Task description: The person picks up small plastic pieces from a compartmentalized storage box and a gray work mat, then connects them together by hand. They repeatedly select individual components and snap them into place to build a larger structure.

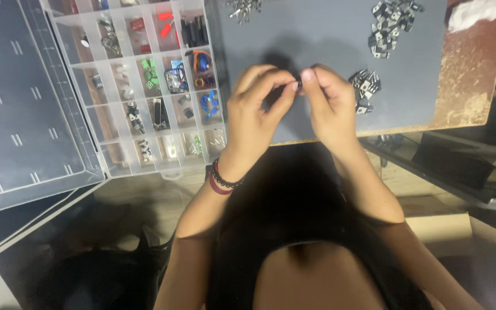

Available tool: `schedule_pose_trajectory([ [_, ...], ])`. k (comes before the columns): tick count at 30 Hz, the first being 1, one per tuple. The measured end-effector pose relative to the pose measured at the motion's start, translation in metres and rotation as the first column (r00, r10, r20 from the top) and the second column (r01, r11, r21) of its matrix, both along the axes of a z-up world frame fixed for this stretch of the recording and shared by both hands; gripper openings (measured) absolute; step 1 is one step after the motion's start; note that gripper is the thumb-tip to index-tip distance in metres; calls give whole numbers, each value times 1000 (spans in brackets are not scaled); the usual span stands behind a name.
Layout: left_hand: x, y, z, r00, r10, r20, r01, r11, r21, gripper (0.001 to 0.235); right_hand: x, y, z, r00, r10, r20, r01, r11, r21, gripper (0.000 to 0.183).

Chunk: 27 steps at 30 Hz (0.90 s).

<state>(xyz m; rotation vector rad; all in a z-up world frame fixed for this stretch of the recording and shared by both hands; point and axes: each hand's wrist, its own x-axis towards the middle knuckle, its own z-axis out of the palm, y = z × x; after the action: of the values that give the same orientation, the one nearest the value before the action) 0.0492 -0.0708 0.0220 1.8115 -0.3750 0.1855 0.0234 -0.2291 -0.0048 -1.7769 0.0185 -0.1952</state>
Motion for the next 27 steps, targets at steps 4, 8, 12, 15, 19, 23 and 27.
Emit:
schedule_pose_trajectory([
  [4,2,1,-4,1000,14,19,-13,999,-41,11,7,5,9,997,15,-70,-9,997,79,40],
  [8,1,5,-6,998,22,54,-20,999,-32,13,7,4,8,998,47,-41,-42,994,105,43],
  [12,1,5,-11,976,113,188,-124,991,44,10,9,14,27,990,109,93,-111,994,18,43],
  [15,-2,5,-12,985,111,134,-107,993,-39,9,7,18,37,981,128,149,-104,982,-160,34],
  [19,-6,7,-13,986,149,74,-141,985,-102,11,6,22,39,979,102,175,-86,991,-101,22],
  [23,-7,14,-7,989,142,-27,-145,975,-169,14,3,18,29,965,115,235,-111,993,-33,26],
  [27,-9,20,-6,993,68,-98,-84,982,-171,12,-1,15,24,958,129,256,-116,991,-64,24],
])
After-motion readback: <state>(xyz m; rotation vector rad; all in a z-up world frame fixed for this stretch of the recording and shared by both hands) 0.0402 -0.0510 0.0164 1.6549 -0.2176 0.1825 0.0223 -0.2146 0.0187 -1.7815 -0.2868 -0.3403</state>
